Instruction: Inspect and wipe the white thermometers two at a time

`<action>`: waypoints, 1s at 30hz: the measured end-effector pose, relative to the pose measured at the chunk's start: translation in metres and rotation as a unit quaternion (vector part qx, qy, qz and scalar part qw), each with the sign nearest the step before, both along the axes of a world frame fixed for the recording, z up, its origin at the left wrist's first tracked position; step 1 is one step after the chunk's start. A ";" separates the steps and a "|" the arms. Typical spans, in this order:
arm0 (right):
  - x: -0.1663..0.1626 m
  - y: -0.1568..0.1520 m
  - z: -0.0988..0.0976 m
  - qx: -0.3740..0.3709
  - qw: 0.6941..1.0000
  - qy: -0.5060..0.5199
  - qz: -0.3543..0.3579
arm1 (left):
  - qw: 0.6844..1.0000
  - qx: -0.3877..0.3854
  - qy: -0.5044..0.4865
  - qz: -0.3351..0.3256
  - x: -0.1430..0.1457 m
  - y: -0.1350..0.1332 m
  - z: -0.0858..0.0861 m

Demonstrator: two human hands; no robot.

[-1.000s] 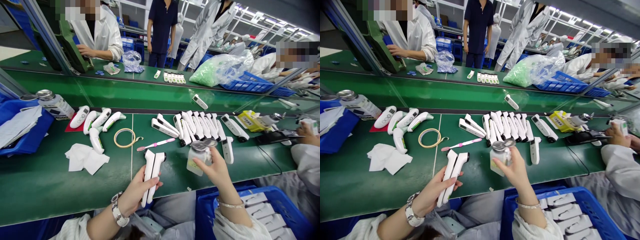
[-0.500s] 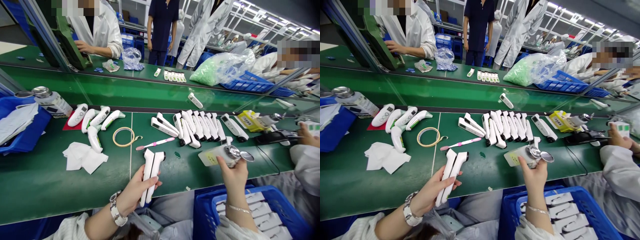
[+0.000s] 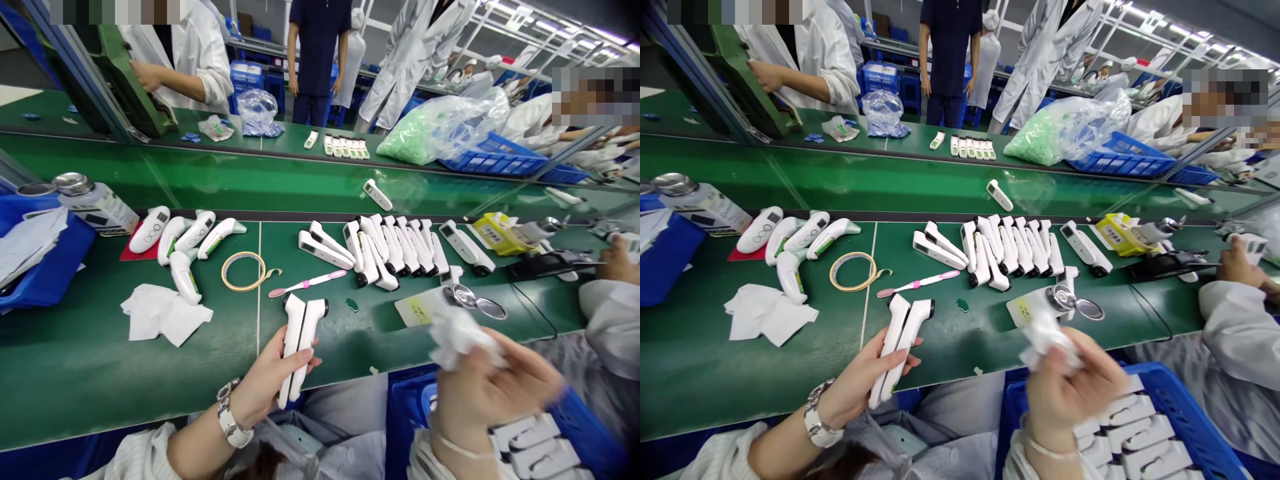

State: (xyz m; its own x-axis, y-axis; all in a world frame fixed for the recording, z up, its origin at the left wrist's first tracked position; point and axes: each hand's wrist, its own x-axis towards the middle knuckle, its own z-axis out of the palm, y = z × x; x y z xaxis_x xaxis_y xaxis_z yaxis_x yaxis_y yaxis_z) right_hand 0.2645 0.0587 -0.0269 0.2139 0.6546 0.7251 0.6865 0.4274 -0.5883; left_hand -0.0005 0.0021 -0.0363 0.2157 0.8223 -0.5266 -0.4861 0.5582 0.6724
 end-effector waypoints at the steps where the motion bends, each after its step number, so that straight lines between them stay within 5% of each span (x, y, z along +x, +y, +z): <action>1: -0.012 0.005 -0.002 -0.006 0.999 -0.037 0.026 | 1.000 -0.001 0.000 0.001 0.000 0.000 0.000; 4: -0.036 0.024 -0.012 -0.120 0.964 -0.200 0.129 | 1.000 -0.001 -0.003 0.008 0.000 0.000 -0.001; 6: -0.039 0.031 -0.017 -0.166 0.944 -0.250 0.136 | 1.000 0.000 -0.008 0.011 0.000 -0.001 -0.001; 9: -0.035 0.032 -0.014 -0.173 0.952 -0.223 0.119 | 1.000 -0.001 -0.012 0.012 0.000 -0.001 -0.002; 13: -0.047 0.044 0.015 -0.159 0.954 -0.213 0.141 | 1.000 -0.001 -0.014 0.009 0.000 0.001 -0.003; 17: -0.090 0.116 0.041 -0.151 0.957 -0.211 0.128 | 1.000 -0.001 -0.022 0.008 0.000 0.001 -0.004; 23: -0.132 0.272 0.042 -0.260 0.925 -0.270 0.056 | 0.999 -0.005 -0.052 0.009 -0.002 -0.001 -0.010; 30: -0.116 0.320 0.041 -0.384 0.857 -0.343 0.003 | 0.995 -0.009 -0.102 -0.007 -0.005 0.012 -0.037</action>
State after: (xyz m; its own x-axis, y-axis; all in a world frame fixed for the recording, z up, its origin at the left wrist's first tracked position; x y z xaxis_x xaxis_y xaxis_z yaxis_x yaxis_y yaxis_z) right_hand 0.1489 0.3782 0.0145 -0.0946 0.9950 0.0333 0.9826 0.0987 -0.1571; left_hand -0.0051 0.0142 -0.0733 0.3310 0.8095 -0.4849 -0.6037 0.5766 0.5505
